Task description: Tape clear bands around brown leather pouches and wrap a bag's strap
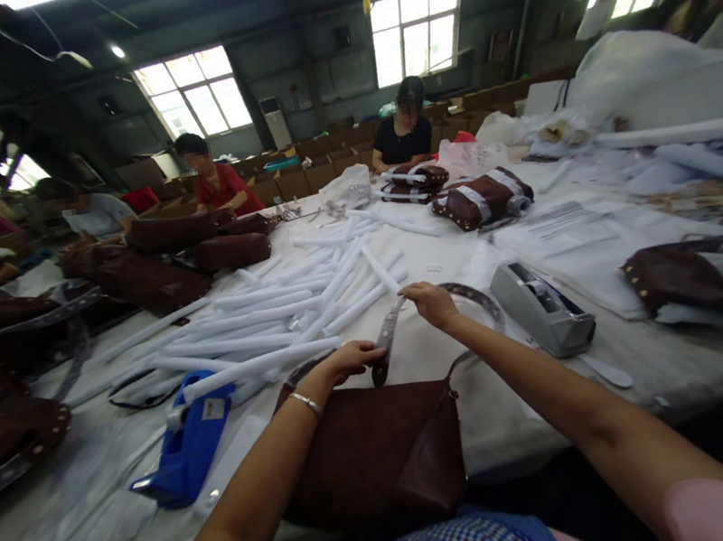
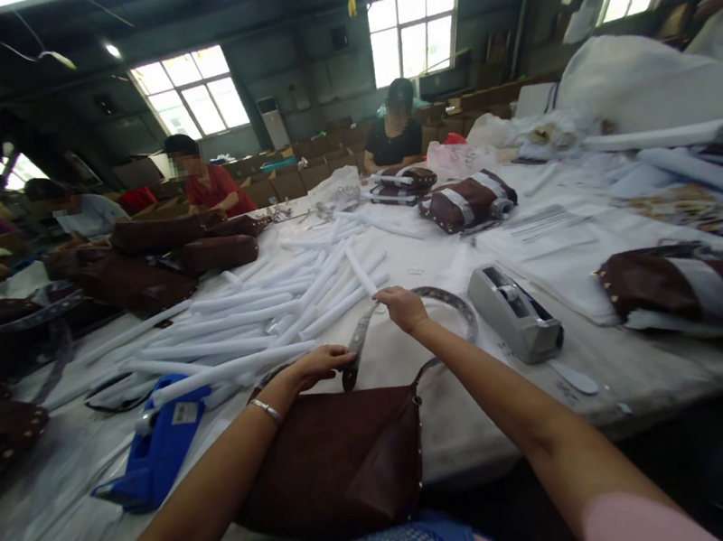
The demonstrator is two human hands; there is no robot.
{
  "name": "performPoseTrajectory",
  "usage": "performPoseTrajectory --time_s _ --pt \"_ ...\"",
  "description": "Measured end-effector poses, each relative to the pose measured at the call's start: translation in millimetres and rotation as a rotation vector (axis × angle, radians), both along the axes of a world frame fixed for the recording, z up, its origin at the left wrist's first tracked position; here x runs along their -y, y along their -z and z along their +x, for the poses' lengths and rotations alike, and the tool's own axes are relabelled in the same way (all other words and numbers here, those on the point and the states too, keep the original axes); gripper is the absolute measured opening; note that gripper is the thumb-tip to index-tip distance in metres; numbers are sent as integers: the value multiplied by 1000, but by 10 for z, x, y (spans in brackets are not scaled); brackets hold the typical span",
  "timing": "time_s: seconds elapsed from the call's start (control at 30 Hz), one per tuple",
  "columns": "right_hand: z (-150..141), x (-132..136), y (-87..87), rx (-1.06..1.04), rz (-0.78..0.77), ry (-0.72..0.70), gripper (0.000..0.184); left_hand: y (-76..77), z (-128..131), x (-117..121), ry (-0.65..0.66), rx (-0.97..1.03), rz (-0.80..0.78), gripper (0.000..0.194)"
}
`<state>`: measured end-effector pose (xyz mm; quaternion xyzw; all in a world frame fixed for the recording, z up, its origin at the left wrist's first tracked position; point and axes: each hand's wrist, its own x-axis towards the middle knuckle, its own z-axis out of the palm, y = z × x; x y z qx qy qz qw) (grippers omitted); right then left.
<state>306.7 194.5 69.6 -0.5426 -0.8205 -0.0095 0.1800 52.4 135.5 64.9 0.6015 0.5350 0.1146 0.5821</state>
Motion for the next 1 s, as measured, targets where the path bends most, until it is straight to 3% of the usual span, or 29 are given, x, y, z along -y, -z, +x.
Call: performPoseTrajectory --time_s 0.1,0.23,0.43,0.63,0.8,1.0 --pt "57 -27 15 24 -34 -12 36 -37 -50 13 -50 148 -50 42" --pt "142 -55 89 85 -105 3 15 -21 -99 90 -72 291 -186 45" --pt "195 -160 190 95 -127 58 27 63 -153 181 -125 385 -349 34" --pt "217 -187 169 -12 -92 101 16 -28 -180 233 -202 532 -336 33" --pt "90 106 10 -227 -23 112 36 -30 -112 170 -341 620 -215 25" --pt "-374 620 -36 -359 -240 -160 27 107 118 6 -416 524 -75 29"
